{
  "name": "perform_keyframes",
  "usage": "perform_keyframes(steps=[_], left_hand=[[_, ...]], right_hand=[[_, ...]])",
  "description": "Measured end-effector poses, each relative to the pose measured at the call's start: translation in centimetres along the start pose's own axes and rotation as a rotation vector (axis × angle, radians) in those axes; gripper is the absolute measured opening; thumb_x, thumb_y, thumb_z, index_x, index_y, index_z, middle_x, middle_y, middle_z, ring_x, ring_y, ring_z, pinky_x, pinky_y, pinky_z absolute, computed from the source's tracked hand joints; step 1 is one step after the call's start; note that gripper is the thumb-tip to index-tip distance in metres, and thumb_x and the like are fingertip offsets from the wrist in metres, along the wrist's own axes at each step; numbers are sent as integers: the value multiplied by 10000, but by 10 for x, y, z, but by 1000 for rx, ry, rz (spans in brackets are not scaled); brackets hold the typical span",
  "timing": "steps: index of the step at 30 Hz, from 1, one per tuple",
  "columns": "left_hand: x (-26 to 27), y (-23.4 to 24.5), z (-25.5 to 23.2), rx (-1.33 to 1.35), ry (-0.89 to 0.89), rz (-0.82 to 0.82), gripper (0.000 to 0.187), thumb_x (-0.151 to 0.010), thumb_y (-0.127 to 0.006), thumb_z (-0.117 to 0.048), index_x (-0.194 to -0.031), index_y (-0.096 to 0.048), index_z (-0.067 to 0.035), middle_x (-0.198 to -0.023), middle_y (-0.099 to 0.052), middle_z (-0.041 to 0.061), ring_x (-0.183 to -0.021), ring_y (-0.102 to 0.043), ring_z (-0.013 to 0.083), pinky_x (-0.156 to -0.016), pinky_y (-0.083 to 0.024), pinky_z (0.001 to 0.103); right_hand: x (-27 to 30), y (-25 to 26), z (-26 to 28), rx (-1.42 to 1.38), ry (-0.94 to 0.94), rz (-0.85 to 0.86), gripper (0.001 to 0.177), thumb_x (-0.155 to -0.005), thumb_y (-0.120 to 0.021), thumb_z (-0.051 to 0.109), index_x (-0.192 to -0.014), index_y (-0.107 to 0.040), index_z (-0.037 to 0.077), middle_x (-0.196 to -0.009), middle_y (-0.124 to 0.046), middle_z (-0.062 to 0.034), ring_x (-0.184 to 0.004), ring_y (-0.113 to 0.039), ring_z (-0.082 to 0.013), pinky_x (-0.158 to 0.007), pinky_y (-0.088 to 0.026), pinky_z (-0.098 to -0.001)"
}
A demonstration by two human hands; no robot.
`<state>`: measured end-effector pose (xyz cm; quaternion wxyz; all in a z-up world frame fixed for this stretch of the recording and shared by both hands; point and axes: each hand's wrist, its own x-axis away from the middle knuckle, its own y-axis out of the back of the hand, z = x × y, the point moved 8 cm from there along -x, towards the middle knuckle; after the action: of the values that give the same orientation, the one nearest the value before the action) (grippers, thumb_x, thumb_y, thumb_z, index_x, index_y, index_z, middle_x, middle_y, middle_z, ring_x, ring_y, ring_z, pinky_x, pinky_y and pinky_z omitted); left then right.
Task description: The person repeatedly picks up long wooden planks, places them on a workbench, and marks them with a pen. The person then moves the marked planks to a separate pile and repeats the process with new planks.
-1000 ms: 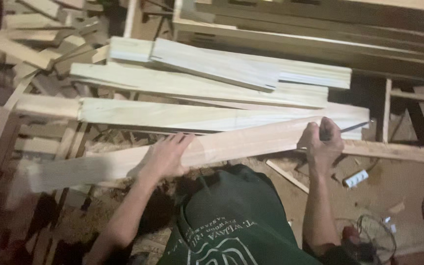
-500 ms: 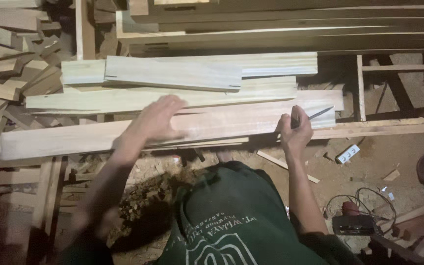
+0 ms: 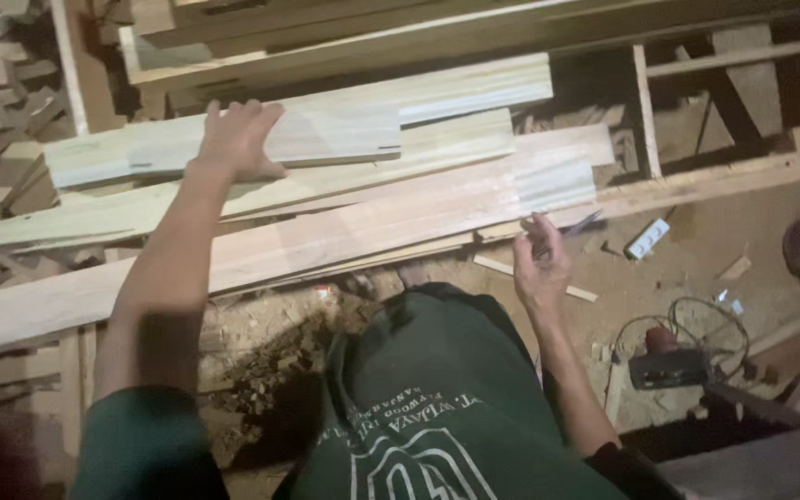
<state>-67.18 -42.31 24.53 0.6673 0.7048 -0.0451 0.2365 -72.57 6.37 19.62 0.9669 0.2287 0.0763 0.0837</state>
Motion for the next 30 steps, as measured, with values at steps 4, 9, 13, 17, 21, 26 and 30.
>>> perform_keyframes(steps=[4,9,13,17,21,26,30], left_hand=[[26,33,-35,118,-78,-70,884,-665,-886,-407,-1433,-534,-145,-1264,-581,200,-1210,-547,391,-1052,-481,565],[60,46,-109,83,-154,-2,858,-691,-862,-436,-1410,-508,-130,-1190,-588,192,-1100,-566,330,-900,-546,472],[67,26,-173,-35,-204,157,901,-744,-831,-517,-1458,-440,-131,-1224,-560,190,-1067,-553,287,-813,-561,402],[86,17,-196,-15,-260,-85,982,-755,-830,-537,-1492,-397,-56,-1214,-575,220,-1047,-578,309,-813,-541,449],[86,1,-184,-13,-283,-64,1017,-740,-834,-541,-1516,-359,-86,-1248,-579,228,-1050,-601,317,-828,-544,456],[83,-17,-171,-55,-278,38,1047,-784,-811,-541,-1563,-305,-58,-1304,-585,251,-1059,-634,302,-828,-583,411],[90,-12,-170,-48,-303,-74,1058,-754,-824,-534,-1545,-301,-65,-1317,-575,243,-1092,-629,313,-840,-579,416]], right_hand=[[-16,18,-17,-65,-78,-114,411,-999,-654,81,-1391,-605,-34,-1213,-730,-179,-1099,-663,-244,-962,-515,-359],[-36,26,-11,-188,-35,-113,404,-1040,-607,98,-1422,-557,-23,-1305,-703,-161,-1202,-674,-224,-1010,-549,-333],[-55,13,4,-249,-24,-87,427,-1046,-618,137,-1436,-544,-22,-1305,-694,-187,-1189,-669,-225,-1010,-555,-332],[-54,-8,15,-141,-66,32,466,-1014,-658,179,-1418,-578,-40,-1233,-690,-167,-1109,-659,-208,-940,-546,-329],[-52,-20,26,-151,-155,94,467,-957,-655,222,-1344,-627,-38,-984,-721,-91,-872,-668,-144,-761,-552,-287],[-47,-19,51,67,-111,92,368,-986,-657,225,-1238,-655,-42,-851,-666,-86,-752,-572,-125,-669,-480,-282],[-49,-20,62,116,-18,139,247,-1007,-647,204,-1069,-687,-32,-773,-638,-64,-714,-555,-114,-648,-456,-282]])
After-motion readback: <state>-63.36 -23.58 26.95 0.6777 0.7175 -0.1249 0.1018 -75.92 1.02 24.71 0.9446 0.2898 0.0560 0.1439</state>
